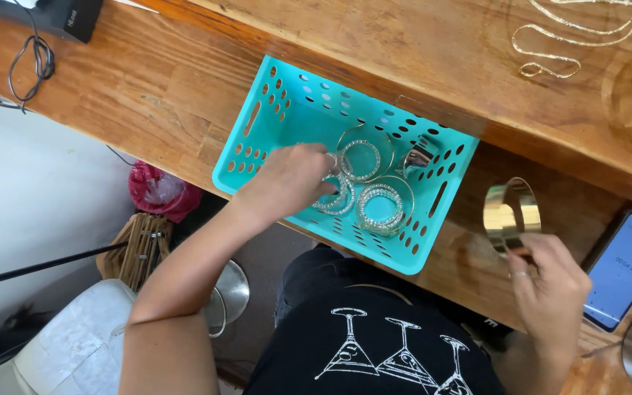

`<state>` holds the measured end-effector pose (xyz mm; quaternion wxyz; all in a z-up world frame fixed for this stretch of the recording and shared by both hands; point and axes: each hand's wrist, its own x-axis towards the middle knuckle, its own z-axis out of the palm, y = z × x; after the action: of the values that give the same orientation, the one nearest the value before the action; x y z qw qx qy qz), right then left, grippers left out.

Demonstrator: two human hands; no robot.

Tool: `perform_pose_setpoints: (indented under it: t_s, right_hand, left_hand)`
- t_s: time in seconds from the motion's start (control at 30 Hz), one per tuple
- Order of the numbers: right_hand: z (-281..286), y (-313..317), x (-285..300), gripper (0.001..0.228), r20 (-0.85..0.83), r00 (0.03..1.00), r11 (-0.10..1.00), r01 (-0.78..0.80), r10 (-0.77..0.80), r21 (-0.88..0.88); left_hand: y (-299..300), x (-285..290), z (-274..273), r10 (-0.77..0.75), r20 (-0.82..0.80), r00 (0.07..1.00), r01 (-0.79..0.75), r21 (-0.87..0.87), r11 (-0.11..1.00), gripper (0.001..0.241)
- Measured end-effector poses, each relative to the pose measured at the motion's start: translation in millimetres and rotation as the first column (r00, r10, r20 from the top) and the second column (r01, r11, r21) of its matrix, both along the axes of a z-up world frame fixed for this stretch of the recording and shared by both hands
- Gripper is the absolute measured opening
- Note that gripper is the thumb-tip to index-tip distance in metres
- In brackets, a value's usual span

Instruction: Sorting and organizing various bracelets and bangles in a plastic basket on a wooden counter, including inspecting price tags.

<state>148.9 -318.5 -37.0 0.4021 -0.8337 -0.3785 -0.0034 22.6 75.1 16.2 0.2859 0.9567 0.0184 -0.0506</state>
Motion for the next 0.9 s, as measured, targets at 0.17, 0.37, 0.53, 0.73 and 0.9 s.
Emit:
perform_pose_setpoints:
  t_s: [0.17, 0.37, 0.53, 0.73, 0.9]
  right_hand:
    - [-100, 4, 43, 0.021, 0.226, 0.955, 0.881, 0.270, -0.193, -0.388]
    - [-24, 73, 25, 0.032, -0.071, 0.966, 0.861, 0.188, -0.249, -0.473]
    - [-8, 75, 15, 0.039, -0.092, 0.955, 0.856, 0.207, -0.282, -0.474]
    - [-50, 45, 14, 0.034, 0.083, 0.967, 0.944, 0.252, -0.239, -0.215]
    - [-47, 38, 9, 0.031, 0.084, 0.967, 0.961, 0.248, -0.239, -0.122]
  left_hand:
    - [-13, 12, -71, -0.017, -0.122, 0.992, 0.066, 0.407, 0.911, 0.043]
    - [-27, 23, -142, 0.008, -0.275, 0.961, 0.113, 0.423, 0.899, 0.036]
    - [-24, 25, -112, 0.000, -0.270, 0.963, 0.078, 0.278, 0.957, 0.025]
    - [-29, 34, -90, -0.016, -0.324, 0.946, 0.089, 0.212, 0.973, 0.025]
    - [-46, 39, -90, -0.046, -0.291, 0.956, 0.146, 0.335, 0.931, 0.013]
